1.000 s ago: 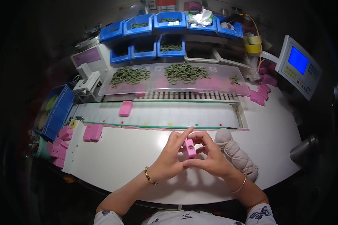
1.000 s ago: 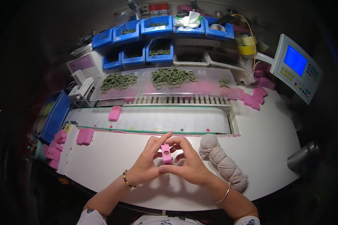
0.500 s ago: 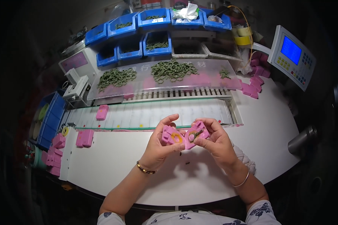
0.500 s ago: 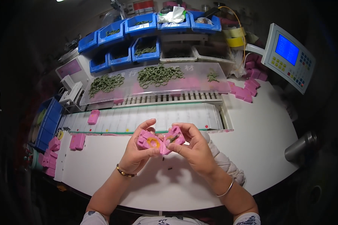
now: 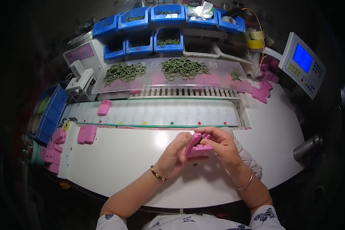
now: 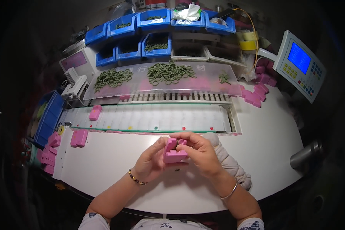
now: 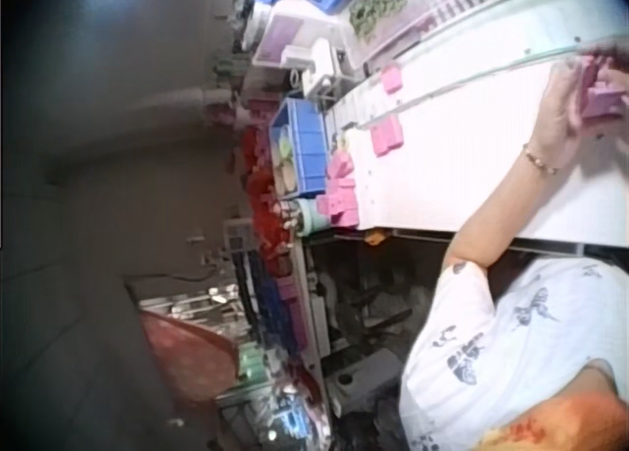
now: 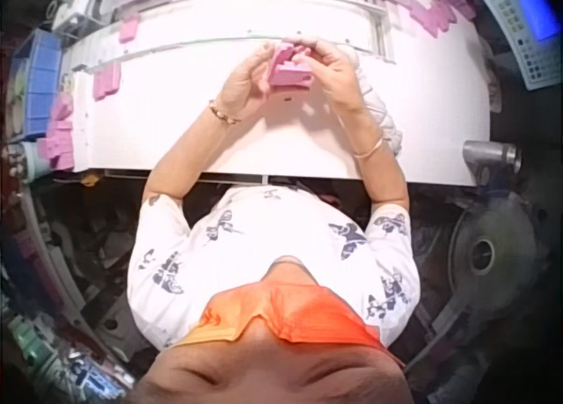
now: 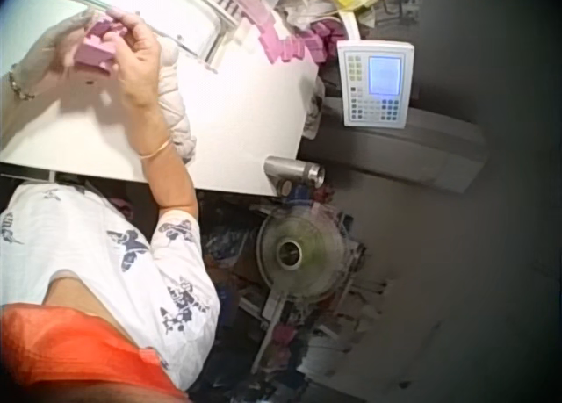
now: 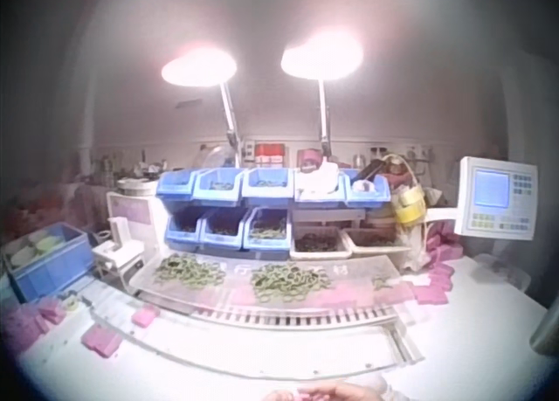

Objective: The person assembles electronic components by inserting small circular rings into pink plastic housings, pressing them into place with a white tool, and then placing the finished units in a row.

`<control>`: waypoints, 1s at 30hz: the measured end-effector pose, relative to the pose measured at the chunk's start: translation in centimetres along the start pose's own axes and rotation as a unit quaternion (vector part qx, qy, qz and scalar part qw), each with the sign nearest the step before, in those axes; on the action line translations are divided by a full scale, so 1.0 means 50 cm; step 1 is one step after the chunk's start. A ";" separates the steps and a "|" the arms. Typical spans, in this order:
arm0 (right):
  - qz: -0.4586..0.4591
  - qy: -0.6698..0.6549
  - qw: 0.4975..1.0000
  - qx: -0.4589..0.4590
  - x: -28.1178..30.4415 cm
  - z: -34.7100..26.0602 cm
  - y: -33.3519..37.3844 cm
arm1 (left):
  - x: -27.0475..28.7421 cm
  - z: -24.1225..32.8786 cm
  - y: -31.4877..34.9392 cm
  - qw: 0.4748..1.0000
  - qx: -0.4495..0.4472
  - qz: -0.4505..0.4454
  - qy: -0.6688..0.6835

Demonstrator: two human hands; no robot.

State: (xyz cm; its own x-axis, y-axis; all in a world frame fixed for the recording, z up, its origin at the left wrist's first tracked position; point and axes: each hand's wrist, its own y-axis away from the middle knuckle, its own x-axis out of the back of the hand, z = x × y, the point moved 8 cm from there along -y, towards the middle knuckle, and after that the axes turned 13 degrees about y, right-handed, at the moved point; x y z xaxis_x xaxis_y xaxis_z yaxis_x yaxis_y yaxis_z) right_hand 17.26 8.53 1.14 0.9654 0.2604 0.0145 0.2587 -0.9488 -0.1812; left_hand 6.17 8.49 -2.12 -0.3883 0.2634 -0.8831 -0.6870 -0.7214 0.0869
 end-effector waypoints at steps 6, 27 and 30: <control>-0.048 0.172 0.984 0.002 -0.029 0.014 0.002 | 0.029 0.000 0.001 0.996 -0.008 0.085 -0.005; 0.127 0.507 0.808 0.274 -0.089 -0.098 0.049 | 0.063 0.058 0.016 0.947 -0.251 0.183 -0.078; 0.106 0.517 0.797 0.293 -0.106 -0.106 0.055 | 0.080 0.061 0.018 0.942 -0.263 0.195 -0.068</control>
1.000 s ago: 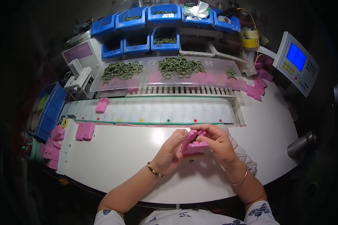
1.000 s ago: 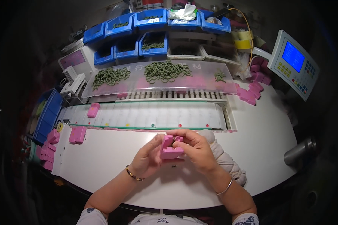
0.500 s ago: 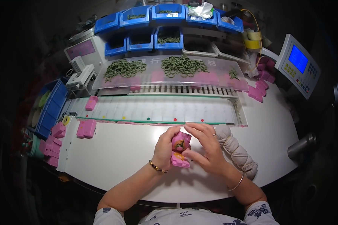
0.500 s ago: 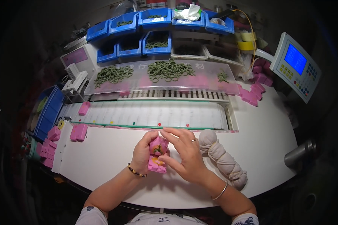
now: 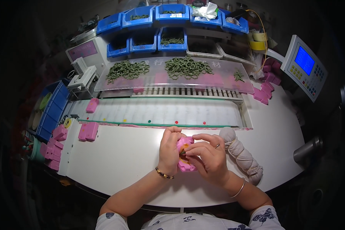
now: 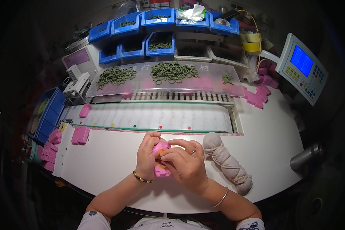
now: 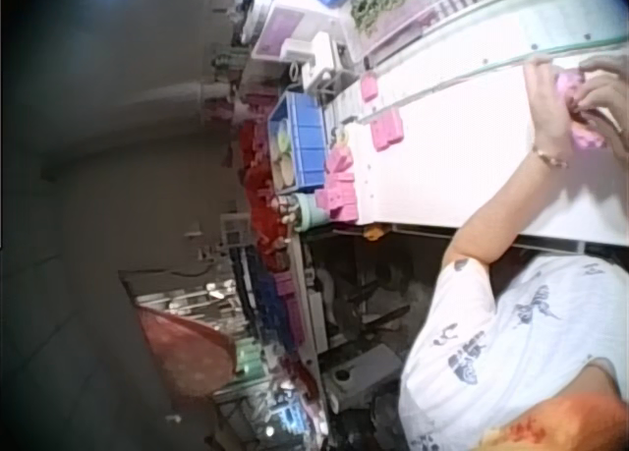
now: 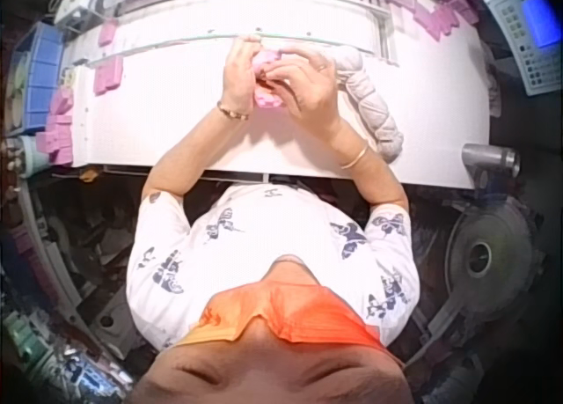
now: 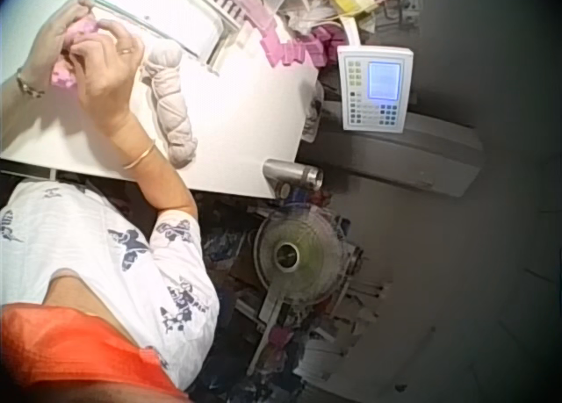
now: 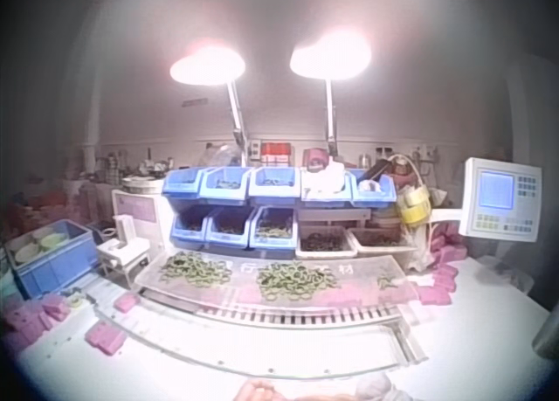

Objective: The person assembles electronic components by inserting small circular rings into pink plastic housings, pressing them into place with a white tool, and then placing the finished units in a row.

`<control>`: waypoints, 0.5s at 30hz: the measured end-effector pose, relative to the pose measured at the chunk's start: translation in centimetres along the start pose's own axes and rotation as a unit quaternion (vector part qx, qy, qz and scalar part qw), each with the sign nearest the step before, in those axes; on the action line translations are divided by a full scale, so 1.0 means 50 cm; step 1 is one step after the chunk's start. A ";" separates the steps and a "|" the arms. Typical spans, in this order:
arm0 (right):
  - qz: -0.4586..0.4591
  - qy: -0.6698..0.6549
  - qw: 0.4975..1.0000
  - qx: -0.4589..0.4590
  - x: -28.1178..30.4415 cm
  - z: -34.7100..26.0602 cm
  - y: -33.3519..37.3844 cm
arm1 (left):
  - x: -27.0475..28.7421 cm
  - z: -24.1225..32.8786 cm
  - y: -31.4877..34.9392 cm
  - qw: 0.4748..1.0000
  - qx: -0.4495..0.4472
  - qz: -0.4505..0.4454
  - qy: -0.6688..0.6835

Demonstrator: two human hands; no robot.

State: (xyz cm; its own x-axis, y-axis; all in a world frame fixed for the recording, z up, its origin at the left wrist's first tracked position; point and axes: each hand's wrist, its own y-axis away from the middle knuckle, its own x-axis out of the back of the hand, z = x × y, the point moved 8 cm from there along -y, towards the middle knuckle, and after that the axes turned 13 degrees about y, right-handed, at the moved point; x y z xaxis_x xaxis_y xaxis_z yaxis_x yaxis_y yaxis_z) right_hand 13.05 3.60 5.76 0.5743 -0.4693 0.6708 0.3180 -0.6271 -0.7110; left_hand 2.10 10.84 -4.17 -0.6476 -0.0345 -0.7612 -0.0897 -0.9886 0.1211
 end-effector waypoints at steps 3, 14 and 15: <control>0.007 0.032 0.999 0.022 0.004 -0.016 -0.001 | 0.017 -0.006 -0.001 1.000 -0.023 0.014 0.010; 0.037 -0.085 0.993 -0.073 0.021 0.034 -0.010 | 0.003 -0.013 -0.003 0.984 0.152 -0.021 0.085; 0.044 -0.195 0.961 -0.189 0.015 0.081 0.004 | 0.007 -0.019 -0.008 0.976 0.167 0.012 0.138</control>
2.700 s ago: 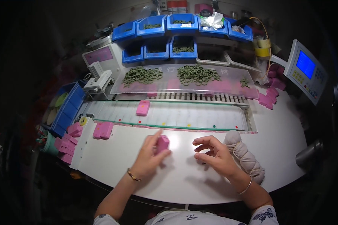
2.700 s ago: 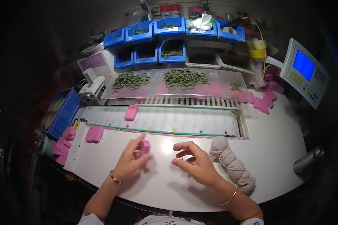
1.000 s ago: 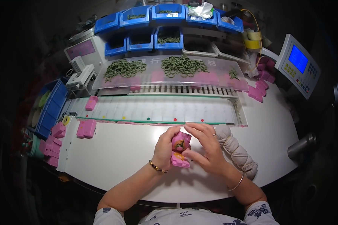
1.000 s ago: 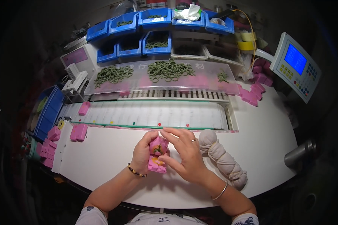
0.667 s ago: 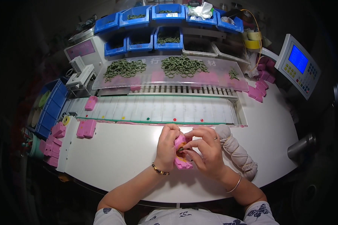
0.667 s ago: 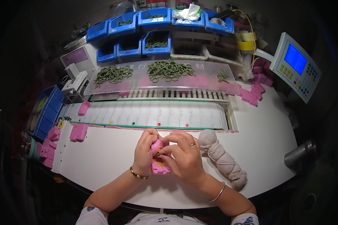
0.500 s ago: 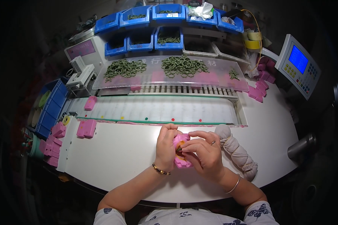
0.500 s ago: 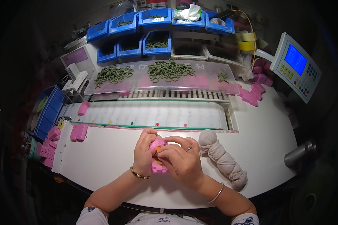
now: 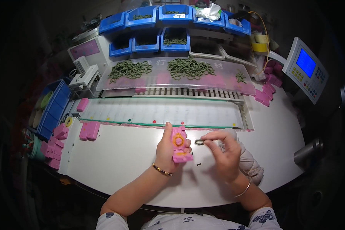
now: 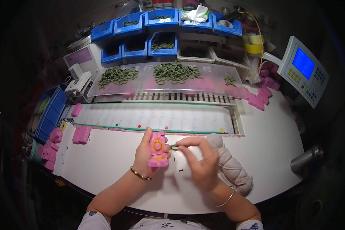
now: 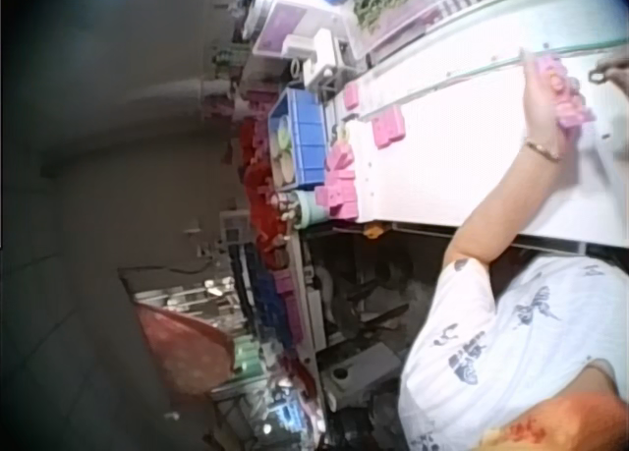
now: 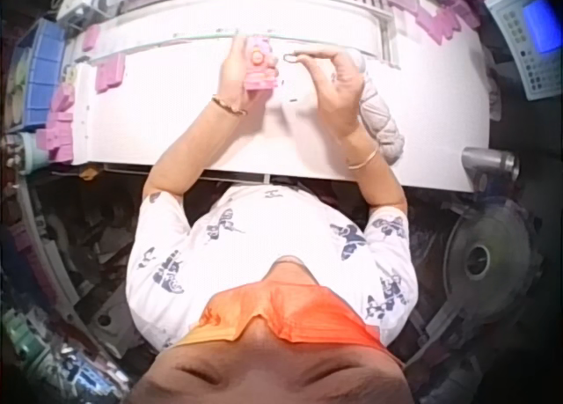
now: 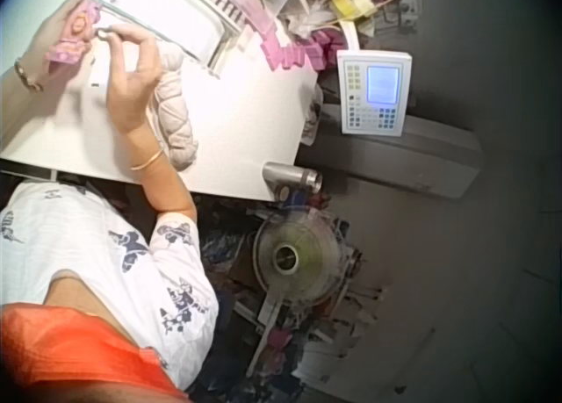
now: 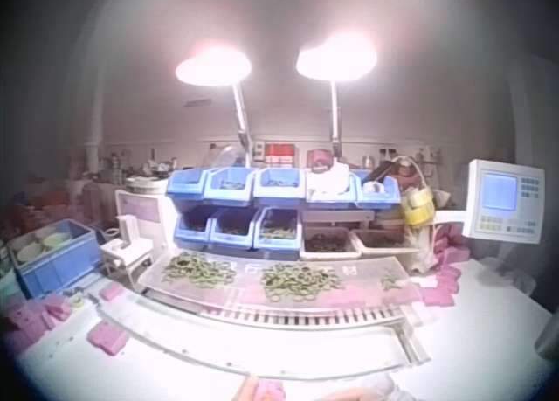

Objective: The person assembles electronic components by inserting small circular rings into pink plastic housings, pressing them into place with a white tool, and then placing the finished units in a row.

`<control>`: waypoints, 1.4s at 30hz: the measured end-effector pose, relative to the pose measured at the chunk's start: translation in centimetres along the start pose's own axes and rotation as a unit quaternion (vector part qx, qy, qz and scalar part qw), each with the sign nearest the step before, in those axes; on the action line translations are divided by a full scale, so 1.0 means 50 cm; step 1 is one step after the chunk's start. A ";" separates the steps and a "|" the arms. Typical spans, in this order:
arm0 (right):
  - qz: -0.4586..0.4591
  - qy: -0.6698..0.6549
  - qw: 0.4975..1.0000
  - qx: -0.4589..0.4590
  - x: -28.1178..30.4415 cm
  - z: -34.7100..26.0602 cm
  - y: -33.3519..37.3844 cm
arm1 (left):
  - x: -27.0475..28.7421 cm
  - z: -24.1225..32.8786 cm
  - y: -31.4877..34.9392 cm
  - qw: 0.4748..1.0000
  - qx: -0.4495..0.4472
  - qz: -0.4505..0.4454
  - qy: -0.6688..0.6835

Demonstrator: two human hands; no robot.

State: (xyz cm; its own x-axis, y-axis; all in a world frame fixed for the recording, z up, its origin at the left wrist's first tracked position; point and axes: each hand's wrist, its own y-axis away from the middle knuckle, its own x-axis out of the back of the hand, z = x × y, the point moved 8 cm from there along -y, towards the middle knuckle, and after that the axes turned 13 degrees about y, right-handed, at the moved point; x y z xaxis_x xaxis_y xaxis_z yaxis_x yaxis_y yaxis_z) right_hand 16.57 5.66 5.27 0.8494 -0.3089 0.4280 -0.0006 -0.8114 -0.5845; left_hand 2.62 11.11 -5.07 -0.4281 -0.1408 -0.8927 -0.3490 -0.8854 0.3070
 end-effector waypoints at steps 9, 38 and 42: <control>-0.034 -0.255 0.936 -0.240 -0.014 0.110 0.011 | -0.007 0.060 -0.014 0.981 -0.049 -0.002 0.190; -0.007 0.197 0.948 0.250 -0.001 -0.060 0.022 | -0.085 0.020 0.051 0.883 0.007 -0.140 -0.447; -0.076 0.005 0.996 0.053 -0.012 0.007 0.008 | -0.084 0.024 0.052 0.857 -0.028 -0.148 -0.492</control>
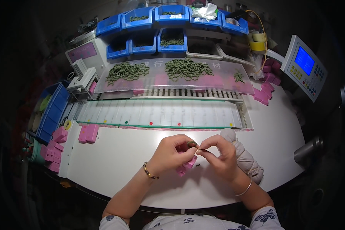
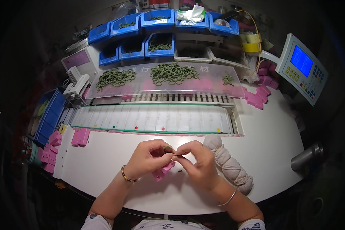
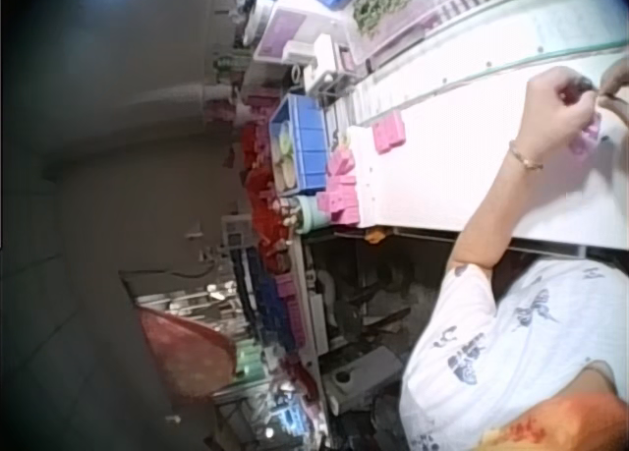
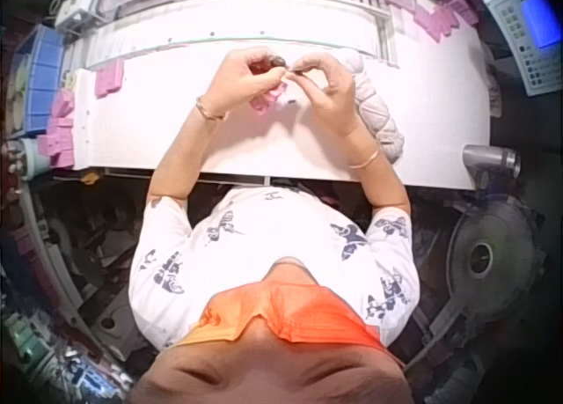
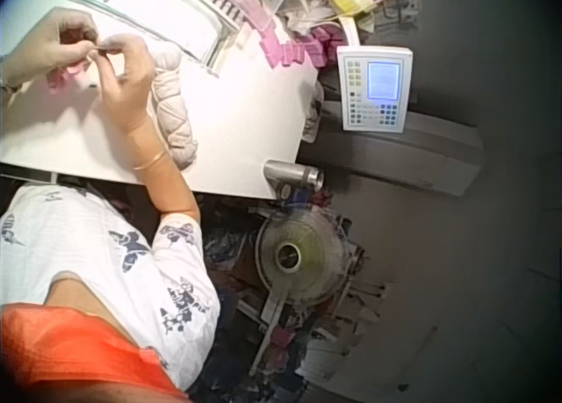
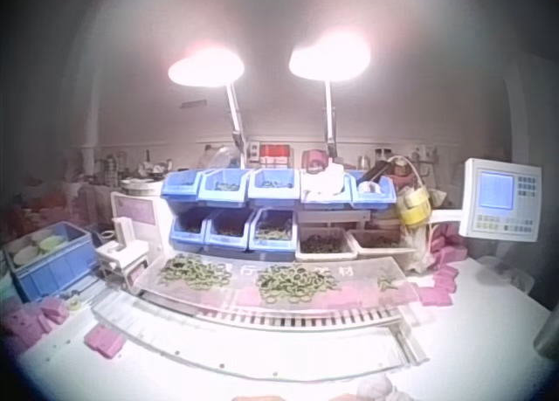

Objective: The person assembles electronic components by inserting small circular rings into pink plastic housings, pressing them into place with a white tool, and then placing the finished units in a row.

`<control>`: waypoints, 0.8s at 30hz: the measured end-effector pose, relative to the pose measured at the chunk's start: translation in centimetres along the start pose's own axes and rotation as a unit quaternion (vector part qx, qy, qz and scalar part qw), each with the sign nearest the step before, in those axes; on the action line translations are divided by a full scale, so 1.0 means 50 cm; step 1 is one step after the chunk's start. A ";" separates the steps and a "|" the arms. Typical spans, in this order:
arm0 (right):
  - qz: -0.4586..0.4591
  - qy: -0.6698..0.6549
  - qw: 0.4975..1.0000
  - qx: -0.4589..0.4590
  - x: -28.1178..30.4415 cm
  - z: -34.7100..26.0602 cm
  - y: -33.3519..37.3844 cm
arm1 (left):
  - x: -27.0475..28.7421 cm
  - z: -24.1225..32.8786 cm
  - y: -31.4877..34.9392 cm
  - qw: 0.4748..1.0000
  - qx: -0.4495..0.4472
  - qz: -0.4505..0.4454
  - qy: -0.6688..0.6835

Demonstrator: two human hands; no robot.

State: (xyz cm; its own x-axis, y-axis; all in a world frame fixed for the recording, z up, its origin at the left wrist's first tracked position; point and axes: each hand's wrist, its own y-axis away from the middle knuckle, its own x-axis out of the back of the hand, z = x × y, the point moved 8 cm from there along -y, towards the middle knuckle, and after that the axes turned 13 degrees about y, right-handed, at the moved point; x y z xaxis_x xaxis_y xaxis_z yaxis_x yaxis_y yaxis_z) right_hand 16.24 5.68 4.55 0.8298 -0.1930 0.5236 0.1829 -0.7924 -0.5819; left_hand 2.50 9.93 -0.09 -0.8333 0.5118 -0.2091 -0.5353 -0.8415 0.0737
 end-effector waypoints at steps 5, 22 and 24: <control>-0.061 -0.316 0.915 -0.244 -0.032 0.077 0.017 | -0.019 0.056 0.012 0.954 -0.239 0.021 -0.180; -0.016 0.028 0.999 -0.029 0.006 0.016 -0.007 | -0.029 0.039 0.012 0.948 -0.232 0.029 -0.216; -0.036 -0.149 0.971 -0.182 -0.013 0.070 0.008 | -0.021 0.031 0.008 0.969 -0.195 0.029 -0.152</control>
State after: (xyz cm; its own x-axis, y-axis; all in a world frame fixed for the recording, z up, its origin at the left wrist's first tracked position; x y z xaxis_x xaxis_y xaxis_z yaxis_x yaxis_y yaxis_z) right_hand 17.63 7.49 1.80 0.9475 0.0046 0.3196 0.0934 -0.9602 -0.2631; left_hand 2.95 9.30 1.67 -0.8939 0.4399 0.0865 -0.4438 -0.8410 -0.3093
